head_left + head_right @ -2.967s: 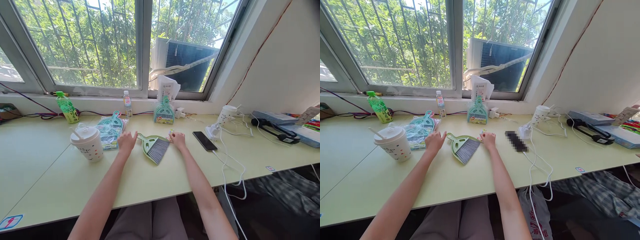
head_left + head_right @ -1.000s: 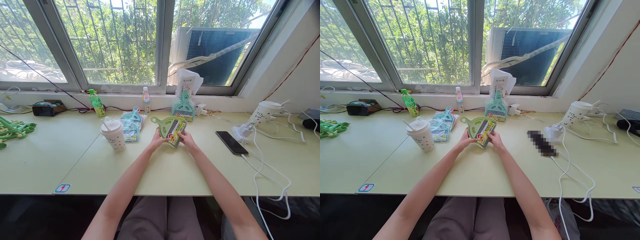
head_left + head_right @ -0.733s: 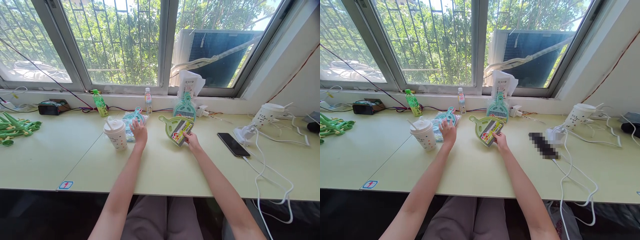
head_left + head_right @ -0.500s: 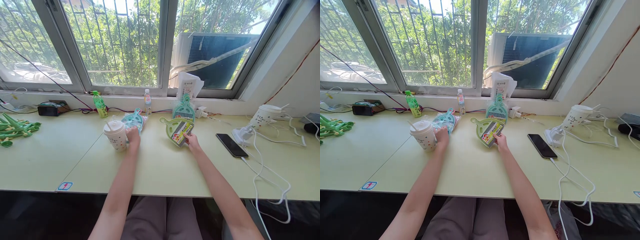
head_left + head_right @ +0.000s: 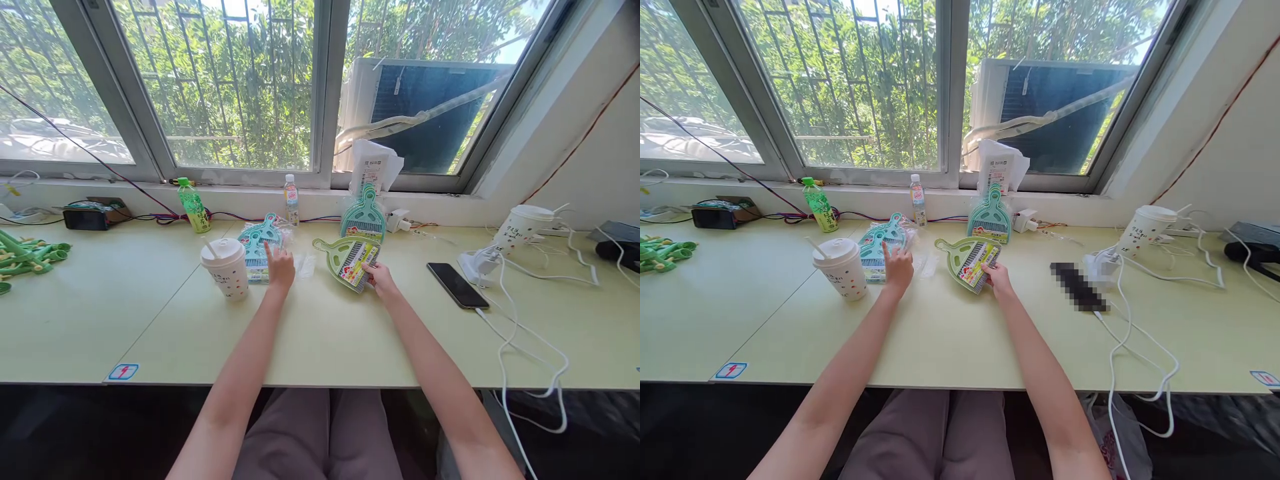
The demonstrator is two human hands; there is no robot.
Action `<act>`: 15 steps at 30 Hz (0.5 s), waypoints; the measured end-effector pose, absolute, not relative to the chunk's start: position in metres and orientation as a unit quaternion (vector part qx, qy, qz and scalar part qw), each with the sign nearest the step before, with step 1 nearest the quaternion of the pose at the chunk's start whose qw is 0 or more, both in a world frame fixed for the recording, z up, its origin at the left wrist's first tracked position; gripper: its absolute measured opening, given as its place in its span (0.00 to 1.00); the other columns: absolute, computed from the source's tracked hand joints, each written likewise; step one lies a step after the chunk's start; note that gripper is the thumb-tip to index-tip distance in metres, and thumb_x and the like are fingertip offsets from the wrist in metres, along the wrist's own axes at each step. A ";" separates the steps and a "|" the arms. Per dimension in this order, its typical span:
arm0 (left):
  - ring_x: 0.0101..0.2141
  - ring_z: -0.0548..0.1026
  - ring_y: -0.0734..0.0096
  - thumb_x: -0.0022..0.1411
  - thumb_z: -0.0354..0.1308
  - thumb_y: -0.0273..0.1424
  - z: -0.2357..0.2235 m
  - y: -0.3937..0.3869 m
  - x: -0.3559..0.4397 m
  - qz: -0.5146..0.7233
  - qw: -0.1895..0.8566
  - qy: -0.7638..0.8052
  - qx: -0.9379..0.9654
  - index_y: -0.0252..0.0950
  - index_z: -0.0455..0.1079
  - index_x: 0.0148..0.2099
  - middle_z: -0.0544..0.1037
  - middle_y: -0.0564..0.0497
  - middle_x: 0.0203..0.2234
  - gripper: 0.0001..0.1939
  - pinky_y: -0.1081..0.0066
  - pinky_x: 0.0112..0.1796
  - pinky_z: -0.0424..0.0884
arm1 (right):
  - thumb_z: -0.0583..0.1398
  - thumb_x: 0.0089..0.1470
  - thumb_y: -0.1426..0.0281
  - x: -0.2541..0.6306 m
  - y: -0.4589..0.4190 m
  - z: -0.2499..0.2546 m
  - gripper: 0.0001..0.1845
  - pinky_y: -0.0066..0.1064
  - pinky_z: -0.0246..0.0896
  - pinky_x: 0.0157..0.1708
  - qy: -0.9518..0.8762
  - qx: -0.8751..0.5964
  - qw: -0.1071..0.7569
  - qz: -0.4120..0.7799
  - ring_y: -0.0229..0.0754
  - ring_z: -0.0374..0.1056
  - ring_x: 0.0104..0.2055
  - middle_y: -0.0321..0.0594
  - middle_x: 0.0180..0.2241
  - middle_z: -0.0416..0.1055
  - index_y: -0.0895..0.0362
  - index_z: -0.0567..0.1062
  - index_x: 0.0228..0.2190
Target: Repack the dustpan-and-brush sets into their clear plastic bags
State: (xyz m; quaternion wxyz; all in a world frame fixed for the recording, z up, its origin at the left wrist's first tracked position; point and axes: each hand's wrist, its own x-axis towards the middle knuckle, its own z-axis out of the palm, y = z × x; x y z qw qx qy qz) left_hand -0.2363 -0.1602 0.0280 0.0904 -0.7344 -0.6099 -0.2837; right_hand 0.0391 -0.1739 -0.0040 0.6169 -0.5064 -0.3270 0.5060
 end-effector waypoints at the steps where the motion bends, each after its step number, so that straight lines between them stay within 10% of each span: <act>1: 0.57 0.62 0.48 0.59 0.47 0.25 0.025 -0.160 -0.234 -0.294 0.089 -0.611 -0.730 0.33 0.74 0.45 0.76 0.37 0.41 0.17 0.43 0.62 0.31 | 0.65 0.46 0.77 0.037 -0.175 -0.004 0.07 0.31 0.74 0.29 -0.334 -0.509 0.607 0.511 0.39 0.75 0.28 0.41 0.30 0.78 0.59 0.74 0.31; 5: 0.56 0.61 0.44 0.59 0.53 0.36 0.014 -0.158 -0.221 -0.264 0.101 -0.607 -0.743 0.32 0.72 0.50 0.71 0.35 0.49 0.19 0.46 0.61 0.37 | 0.64 0.47 0.79 0.029 -0.178 -0.001 0.05 0.28 0.72 0.25 -0.337 -0.528 0.576 0.524 0.38 0.74 0.25 0.41 0.27 0.78 0.61 0.74 0.29; 15: 0.45 0.70 0.49 0.60 0.51 0.24 0.009 -0.148 -0.226 -0.147 0.139 -0.642 -0.739 0.28 0.76 0.37 0.75 0.35 0.37 0.12 0.57 0.44 0.61 | 0.65 0.45 0.80 0.031 -0.180 0.005 0.07 0.28 0.72 0.26 -0.318 -0.575 0.538 0.528 0.39 0.74 0.27 0.41 0.26 0.78 0.61 0.74 0.28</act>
